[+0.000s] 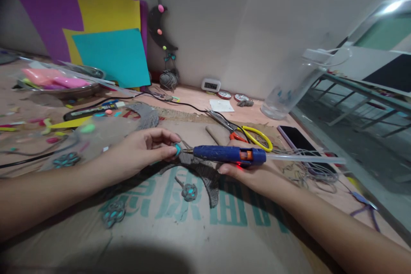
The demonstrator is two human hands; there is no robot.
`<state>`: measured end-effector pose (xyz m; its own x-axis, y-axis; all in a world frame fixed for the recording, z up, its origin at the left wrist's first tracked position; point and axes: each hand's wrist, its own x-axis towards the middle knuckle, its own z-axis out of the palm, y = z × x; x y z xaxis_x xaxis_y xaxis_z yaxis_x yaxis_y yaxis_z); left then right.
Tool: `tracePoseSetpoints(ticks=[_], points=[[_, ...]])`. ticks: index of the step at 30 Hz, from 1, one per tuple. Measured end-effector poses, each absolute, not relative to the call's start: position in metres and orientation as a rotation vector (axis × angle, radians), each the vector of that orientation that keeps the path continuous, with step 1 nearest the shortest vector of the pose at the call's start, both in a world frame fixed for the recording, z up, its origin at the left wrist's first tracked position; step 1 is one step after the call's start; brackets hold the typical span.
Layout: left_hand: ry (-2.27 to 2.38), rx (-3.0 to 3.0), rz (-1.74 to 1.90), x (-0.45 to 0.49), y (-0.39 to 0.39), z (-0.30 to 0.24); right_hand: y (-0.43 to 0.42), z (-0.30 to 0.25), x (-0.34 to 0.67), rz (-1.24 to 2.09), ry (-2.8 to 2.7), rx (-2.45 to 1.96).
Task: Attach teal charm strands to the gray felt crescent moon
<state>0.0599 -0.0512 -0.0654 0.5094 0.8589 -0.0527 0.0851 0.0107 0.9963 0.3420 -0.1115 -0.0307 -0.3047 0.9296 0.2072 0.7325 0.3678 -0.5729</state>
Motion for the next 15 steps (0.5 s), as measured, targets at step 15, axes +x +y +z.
tracePoseSetpoints(ticks=[15], points=[[0.892,1.448,0.749,0.061,-0.055,-0.058,-0.112,-0.045,0.348,0.471,-1.995,-1.564]])
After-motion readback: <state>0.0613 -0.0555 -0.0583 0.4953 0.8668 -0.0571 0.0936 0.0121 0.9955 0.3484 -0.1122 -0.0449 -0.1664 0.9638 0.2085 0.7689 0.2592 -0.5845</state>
